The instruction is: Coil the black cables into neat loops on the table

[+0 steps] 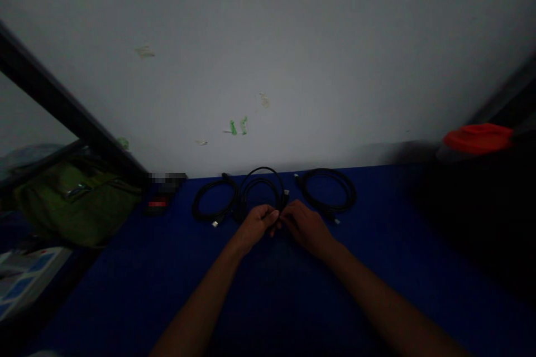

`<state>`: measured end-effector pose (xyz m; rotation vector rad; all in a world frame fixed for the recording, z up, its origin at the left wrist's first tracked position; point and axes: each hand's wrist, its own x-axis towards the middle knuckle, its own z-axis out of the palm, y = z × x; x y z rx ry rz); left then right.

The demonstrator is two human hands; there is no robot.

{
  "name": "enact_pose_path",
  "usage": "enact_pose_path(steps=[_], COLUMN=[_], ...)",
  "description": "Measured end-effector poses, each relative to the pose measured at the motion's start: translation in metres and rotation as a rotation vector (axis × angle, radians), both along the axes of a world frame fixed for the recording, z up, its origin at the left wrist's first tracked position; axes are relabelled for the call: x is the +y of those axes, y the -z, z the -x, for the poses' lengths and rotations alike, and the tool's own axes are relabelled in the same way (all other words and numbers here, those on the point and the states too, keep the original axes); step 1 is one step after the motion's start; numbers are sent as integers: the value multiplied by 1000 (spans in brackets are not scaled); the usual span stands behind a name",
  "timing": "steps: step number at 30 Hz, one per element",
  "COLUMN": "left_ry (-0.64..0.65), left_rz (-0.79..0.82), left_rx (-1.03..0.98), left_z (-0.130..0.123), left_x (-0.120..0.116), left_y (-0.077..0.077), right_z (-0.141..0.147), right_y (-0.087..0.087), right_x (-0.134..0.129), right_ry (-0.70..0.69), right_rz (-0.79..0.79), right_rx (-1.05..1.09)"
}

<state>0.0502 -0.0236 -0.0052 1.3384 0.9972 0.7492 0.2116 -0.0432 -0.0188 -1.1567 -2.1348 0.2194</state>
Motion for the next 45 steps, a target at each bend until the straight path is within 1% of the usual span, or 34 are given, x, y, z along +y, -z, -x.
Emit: enact_pose_path(steps=[3,8,11,13,19,24,27,31,33,36,38,42,45], left_ry=[3,3,7,3,-2,-44,-52,-70,-75,-74,-71,-62,-58], left_rz=[1,1,-11,-11,-4,-16,-32,-44,-47,-48,-44,-58,-97], left_rx=[8,13,19,25,48,57,65,67,70,78,85,105,126], left_z=[0,-1,-2,-2,-4,-6,-7,-7,-7,-8,-8,-8,-7], left_x=[0,0,0,0,0,-1,-2,-2,-2,-2,-2,-2,-2], left_y=[0,-1,0,1,5,6,6,7,8,11,13,16,14], right_z=[0,-1,0,1,7,10,12,19,23,27,26,23,22], right_y=[-1,-2,-3,-3,-3,-3,0,2,0,-6,-10,-14,-14], right_x=[0,-2,-3,-4,-6,-6,-6,-7,-8,-11,-11,-10,-9], right_ry=[19,-13,-23,-16,-3,64,63,74,85,53,32,80,97], right_rz=[-32,-80,-73,-32,100,216,367,689,841,1041,1157,1336,1367], right_rx=[-74,-173,-188,-156,44,185,349,670,868,1186,1333,1460,1471])
